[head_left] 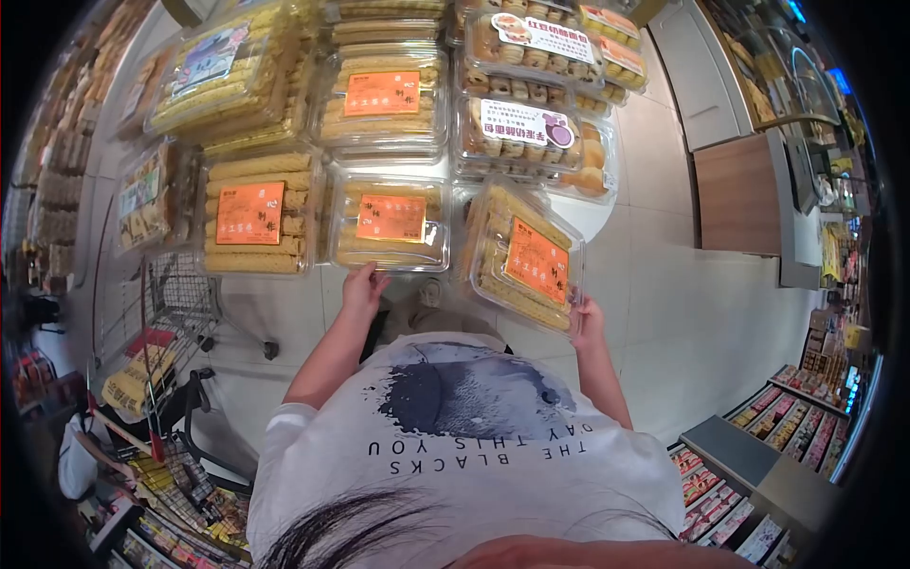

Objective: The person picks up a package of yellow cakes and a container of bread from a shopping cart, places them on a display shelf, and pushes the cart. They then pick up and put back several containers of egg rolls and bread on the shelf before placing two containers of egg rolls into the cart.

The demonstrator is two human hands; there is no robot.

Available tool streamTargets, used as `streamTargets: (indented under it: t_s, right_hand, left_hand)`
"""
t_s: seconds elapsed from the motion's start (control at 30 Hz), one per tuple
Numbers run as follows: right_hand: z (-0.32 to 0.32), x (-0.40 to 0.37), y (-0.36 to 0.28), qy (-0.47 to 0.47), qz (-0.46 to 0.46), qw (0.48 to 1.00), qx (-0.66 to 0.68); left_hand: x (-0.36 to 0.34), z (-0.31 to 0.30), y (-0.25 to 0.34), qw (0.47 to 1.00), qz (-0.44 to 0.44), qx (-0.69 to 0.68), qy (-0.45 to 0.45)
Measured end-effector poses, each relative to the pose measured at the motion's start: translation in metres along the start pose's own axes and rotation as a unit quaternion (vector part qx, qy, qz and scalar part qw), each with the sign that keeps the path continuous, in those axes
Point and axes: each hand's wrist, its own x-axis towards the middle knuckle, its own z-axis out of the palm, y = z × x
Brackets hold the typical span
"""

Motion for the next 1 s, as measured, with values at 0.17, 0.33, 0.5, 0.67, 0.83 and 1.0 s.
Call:
streamTargets:
  t_s: [0.17, 0.33, 0.5, 0.67, 0.83, 1.0]
  right_hand:
    - [-0.018, 0.003, 0.009, -0.009, -0.005, 0.999, 0.041]
    - [-0.003, -0.01, 0.011, -0.02, -0.019, 0.998, 0.055]
    - [-0.008, -0.025, 0.019, -0.03, -0.035, 0.997, 0.055]
    - [0.006, -0.048, 0.03, 0.1, -0.131, 0.986, 0.01]
    - [0.06, -0.086, 0.046, 0.064, -0.154, 0.984, -0.065]
    - [0.07, -0.109, 0.073, 0.01, -0.138, 0.985, -0.106]
  left_hand:
    - [-0.014, -0.006, 0.01, 0.998, 0.035, 0.06, 0.013]
    - [-0.043, -0.009, 0.028, 0.996, 0.037, 0.085, -0.011]
    - [-0.079, -0.021, 0.022, 0.996, 0.054, 0.067, -0.008]
    - [-0.1, -0.058, 0.027, 0.99, 0.083, 0.116, -0.024]
    - [-0.117, -0.107, 0.038, 0.976, 0.131, 0.168, -0.039]
    - [-0.145, -0.172, 0.074, 0.928, 0.217, 0.304, -0.002]
